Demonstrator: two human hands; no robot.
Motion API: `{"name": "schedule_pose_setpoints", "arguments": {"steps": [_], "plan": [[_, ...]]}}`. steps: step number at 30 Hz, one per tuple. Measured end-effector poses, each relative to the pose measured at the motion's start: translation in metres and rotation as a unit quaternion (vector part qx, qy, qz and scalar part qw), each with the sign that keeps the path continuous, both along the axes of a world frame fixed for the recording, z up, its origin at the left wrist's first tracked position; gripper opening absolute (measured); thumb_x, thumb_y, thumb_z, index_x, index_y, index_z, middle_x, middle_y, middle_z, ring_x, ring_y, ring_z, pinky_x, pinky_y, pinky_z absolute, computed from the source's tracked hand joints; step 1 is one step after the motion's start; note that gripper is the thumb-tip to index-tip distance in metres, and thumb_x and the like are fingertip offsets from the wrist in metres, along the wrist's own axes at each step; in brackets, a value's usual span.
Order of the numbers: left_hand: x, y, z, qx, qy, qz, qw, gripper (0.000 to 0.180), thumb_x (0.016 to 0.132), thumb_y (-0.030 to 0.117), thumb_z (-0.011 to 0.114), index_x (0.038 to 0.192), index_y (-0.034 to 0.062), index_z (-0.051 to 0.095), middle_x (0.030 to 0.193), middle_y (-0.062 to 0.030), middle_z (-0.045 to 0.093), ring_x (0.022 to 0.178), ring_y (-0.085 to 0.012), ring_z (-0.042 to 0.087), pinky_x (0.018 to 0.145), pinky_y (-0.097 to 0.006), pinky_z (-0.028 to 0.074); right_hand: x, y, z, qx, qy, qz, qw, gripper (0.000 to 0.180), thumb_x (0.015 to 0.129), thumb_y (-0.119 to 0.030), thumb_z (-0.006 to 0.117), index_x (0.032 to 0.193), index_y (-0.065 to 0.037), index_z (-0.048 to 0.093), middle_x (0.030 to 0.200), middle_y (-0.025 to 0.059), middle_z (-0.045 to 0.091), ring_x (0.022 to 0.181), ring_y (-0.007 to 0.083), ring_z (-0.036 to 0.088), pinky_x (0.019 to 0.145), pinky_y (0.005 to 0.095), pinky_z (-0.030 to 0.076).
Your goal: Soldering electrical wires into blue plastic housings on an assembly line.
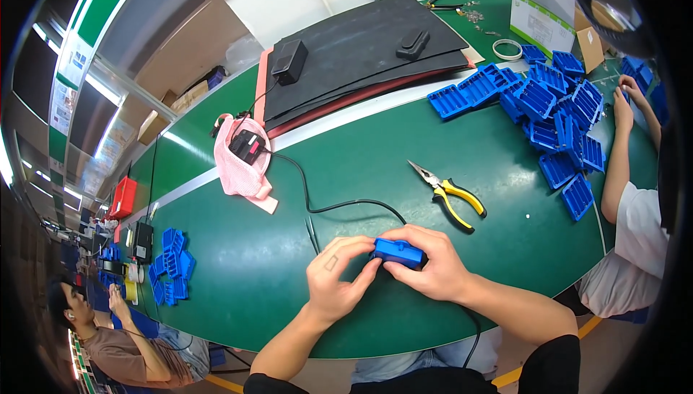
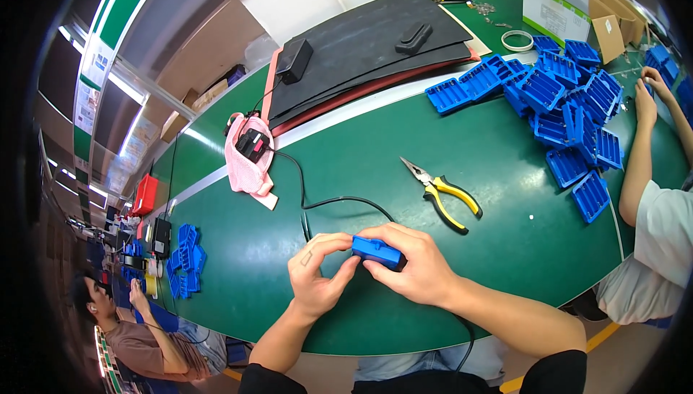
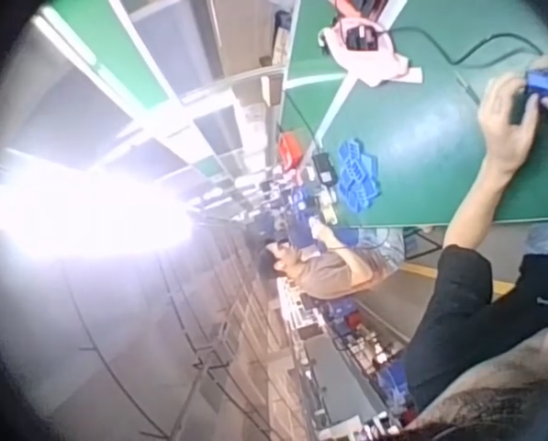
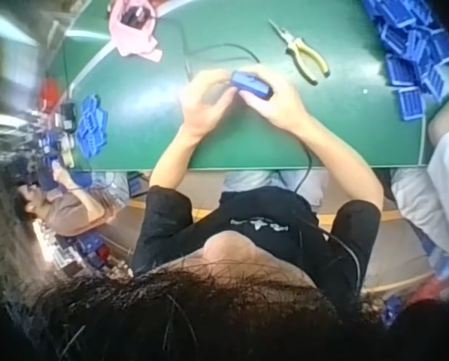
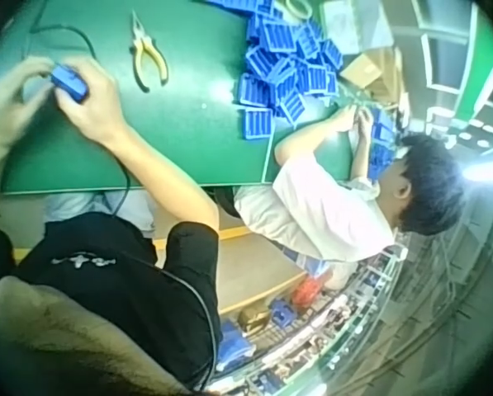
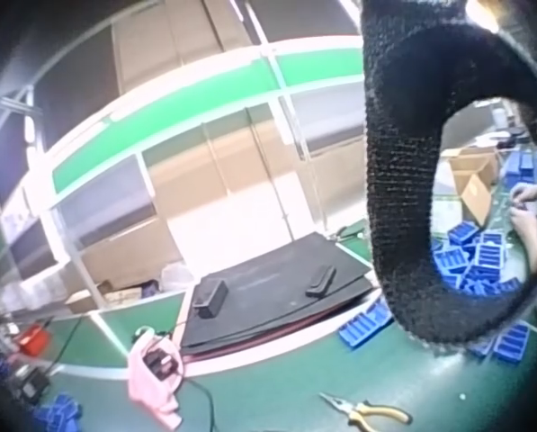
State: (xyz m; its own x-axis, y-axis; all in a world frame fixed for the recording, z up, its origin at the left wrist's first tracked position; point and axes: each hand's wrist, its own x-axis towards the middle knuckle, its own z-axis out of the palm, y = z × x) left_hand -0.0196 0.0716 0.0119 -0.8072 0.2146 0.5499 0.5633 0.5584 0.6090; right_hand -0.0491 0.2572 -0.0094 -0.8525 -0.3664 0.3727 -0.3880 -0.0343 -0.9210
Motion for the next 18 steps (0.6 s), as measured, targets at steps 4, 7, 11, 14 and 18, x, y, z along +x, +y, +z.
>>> {"name": "schedule_pose_setpoints", "arguments": {"steps": [4, 7, 11, 14, 18], "plan": [[0.001, 0.001, 0.000, 0.002, 0.010, 0.000, 1.000, 0.028, 0.072, -0.002, 0.076, 0.097, 0.0003, 0.064, 0.098, -0.0140, 0.069, 0.088, -0.0292, 0.068, 0.077, -0.035, 0.054, -0.001, 0.001, 0.001, 0.029, 0.028, -0.006, 0.999, 0.027, 0.076, -0.006, 0.073, 0.102, -0.003, 0.064, 0.089, 0.0092, 0.064, 0.081, 0.0251, 0.057, 0.074, 0.0343, 0.046], [0.003, 0.003, -0.002, 0.005, 0.016, 0.006, 1.000, 0.027, 0.072, -0.003, 0.076, 0.096, 0.0001, 0.064, 0.100, -0.0145, 0.069, 0.090, -0.0295, 0.068, 0.078, -0.035, 0.054, 0.001, 0.001, 0.001, 0.031, 0.038, -0.016, 0.999, 0.027, 0.076, -0.006, 0.073, 0.102, -0.003, 0.064, 0.089, 0.0087, 0.062, 0.083, 0.0269, 0.055, 0.076, 0.0359, 0.045], [0.004, 0.004, -0.006, -0.001, 0.018, 0.014, 1.000, 0.026, 0.072, -0.003, 0.076, 0.095, -0.0003, 0.064, 0.099, -0.0148, 0.070, 0.090, -0.0301, 0.069, 0.077, -0.035, 0.055, 0.003, -0.003, -0.003, -0.041, -0.041, 0.003, 0.998, 0.024, 0.078, -0.003, 0.071, 0.100, -0.002, 0.063, 0.095, 0.0099, 0.062, 0.088, 0.0254, 0.057, 0.079, 0.0338, 0.046], [0.003, 0.007, -0.008, -0.004, 0.026, 0.015, 1.000, 0.026, 0.072, -0.004, 0.075, 0.095, -0.0004, 0.064, 0.098, -0.0154, 0.070, 0.087, -0.0305, 0.069, 0.075, -0.034, 0.055, 0.004, -0.002, -0.006, -0.086, -0.092, 0.033, 0.991, 0.021, 0.080, -0.002, 0.069, 0.100, -0.001, 0.062, 0.097, 0.0100, 0.062, 0.091, 0.0214, 0.059, 0.081, 0.0313, 0.047], [0.005, 0.006, -0.007, -0.012, 0.038, 0.027, 0.999, 0.026, 0.071, -0.004, 0.075, 0.095, -0.0004, 0.064, 0.096, -0.0152, 0.070, 0.086, -0.0306, 0.070, 0.074, -0.034, 0.056, 0.004, -0.004, -0.004, -0.096, -0.118, 0.042, 0.988, 0.019, 0.082, -0.001, 0.068, 0.100, 0.001, 0.062, 0.098, 0.0096, 0.063, 0.092, 0.0183, 0.060, 0.081, 0.0295, 0.048]]}}
